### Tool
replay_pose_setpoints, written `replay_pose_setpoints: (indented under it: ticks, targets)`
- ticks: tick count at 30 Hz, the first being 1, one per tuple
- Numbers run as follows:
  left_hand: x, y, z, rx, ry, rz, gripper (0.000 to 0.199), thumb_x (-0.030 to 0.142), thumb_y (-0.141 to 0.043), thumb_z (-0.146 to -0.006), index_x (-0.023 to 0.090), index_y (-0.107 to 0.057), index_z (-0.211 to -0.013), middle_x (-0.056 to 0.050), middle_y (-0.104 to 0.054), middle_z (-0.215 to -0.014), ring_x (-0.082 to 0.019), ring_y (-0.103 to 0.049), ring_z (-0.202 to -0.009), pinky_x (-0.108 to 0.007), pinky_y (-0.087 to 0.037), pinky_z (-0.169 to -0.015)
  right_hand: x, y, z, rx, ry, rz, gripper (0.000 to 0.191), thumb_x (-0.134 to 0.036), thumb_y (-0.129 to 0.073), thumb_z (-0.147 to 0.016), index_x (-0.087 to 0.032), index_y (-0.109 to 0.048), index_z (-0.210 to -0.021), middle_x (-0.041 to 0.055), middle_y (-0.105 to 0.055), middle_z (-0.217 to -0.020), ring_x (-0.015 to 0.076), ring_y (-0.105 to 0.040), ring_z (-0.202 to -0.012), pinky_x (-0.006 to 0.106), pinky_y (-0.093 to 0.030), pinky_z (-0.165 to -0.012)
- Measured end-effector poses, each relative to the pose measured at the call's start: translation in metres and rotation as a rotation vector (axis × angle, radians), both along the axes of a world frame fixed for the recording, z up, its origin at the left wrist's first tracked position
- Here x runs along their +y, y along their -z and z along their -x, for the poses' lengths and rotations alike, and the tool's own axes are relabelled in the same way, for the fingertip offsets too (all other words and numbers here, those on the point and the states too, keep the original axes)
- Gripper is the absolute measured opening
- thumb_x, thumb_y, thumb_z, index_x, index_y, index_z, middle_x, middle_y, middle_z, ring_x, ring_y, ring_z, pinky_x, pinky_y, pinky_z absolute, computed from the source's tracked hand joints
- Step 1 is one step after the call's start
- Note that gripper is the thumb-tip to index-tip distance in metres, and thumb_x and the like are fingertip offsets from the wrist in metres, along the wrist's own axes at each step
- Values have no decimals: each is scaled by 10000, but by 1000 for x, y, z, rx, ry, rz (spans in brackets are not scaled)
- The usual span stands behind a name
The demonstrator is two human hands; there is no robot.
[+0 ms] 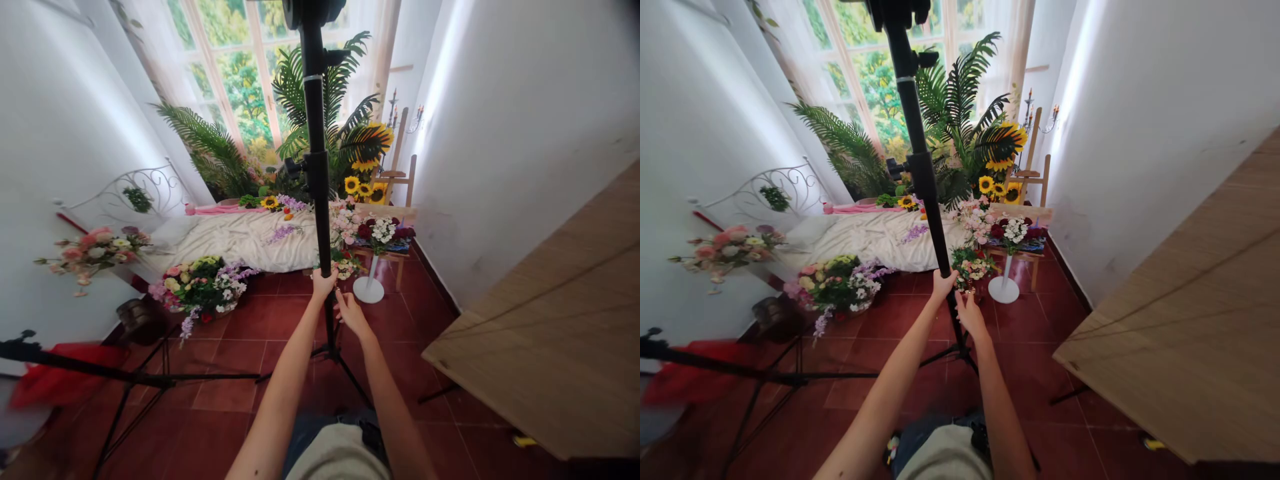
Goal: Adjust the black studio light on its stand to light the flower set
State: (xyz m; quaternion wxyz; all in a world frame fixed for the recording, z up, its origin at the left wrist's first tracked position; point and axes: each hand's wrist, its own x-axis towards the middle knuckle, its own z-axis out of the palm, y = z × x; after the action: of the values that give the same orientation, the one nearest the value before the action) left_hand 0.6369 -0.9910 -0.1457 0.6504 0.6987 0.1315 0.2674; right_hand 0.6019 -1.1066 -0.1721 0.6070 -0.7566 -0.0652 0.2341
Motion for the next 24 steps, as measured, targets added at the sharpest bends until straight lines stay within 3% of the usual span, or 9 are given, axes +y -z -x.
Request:
replay_pose_setpoints:
  ticks: [2,5,9,13,17,20,24]
  targets:
    - [-1,-2,2,9,11,23,228,233,-600,-619,163,-441,-472,45,-426,-385,-52,-390,-358,-182,-319,-403,-5,1,2,-264,-23,51,417,-590,-484,-799,-204,-492,-956,26,-643,-809,123,-581,-582,237,-452,-554]
    - [-2,-5,4,8,13,41,217,232,-602,-615,161,-449,-479,48,-420,-380,-48,-384,-356,-177,-321,-403,-11,-3,6,-455,-30,155,430,-599,-529,-761,-209,-532,-942,33,-645,-869,155,-596,-707,253,-436,-626]
    - [-2,-5,3,7,10,28,227,241,-607,-613,163,-445,-474,44,-420,-385,-48,-385,-361,-175,-319,-399,-12,-11,13,-521,45,279,432,-618,-450,-800,-227,-578,-929,47,-658,-915,186,-605,-796,256,-409,-639]
    - [0,-2,0,13,9,19,246,252,-612,-614,167,-436,-465,38,-427,-392,-50,-385,-369,-176,-322,-399,-5,-12,17,-464,95,376,488,-613,-324,-854,-229,-623,-816,64,-673,-824,209,-619,-791,265,-404,-641]
    - [0,0,-1,-2,0,9,244,269,-621,-613,169,-442,-482,44,-424,-396,-51,-380,-373,-180,-326,-402,6,-5,16,-367,120,207,509,-581,-255,-880,-239,-624,-803,36,-664,-720,186,-616,-679,253,-412,-611]
    - [0,1,0,-15,1,2,250,270,-623,-614,171,-436,-481,46,-423,-398,-51,-383,-378,-180,-329,-407,13,0,13,-309,168,114,513,-583,-276,-865,-226,-582,-661,28,-603,-599,177,-564,-577,253,-394,-558]
    - [1,1,-1,3,7,5,257,266,-617,-619,168,-434,-467,40,-427,-395,-51,-382,-370,-182,-320,-402,16,0,6,130,125,-196,485,-515,-298,-868,-208,-466,-532,-7,-423,-450,109,-328,-376,226,-282,-398]
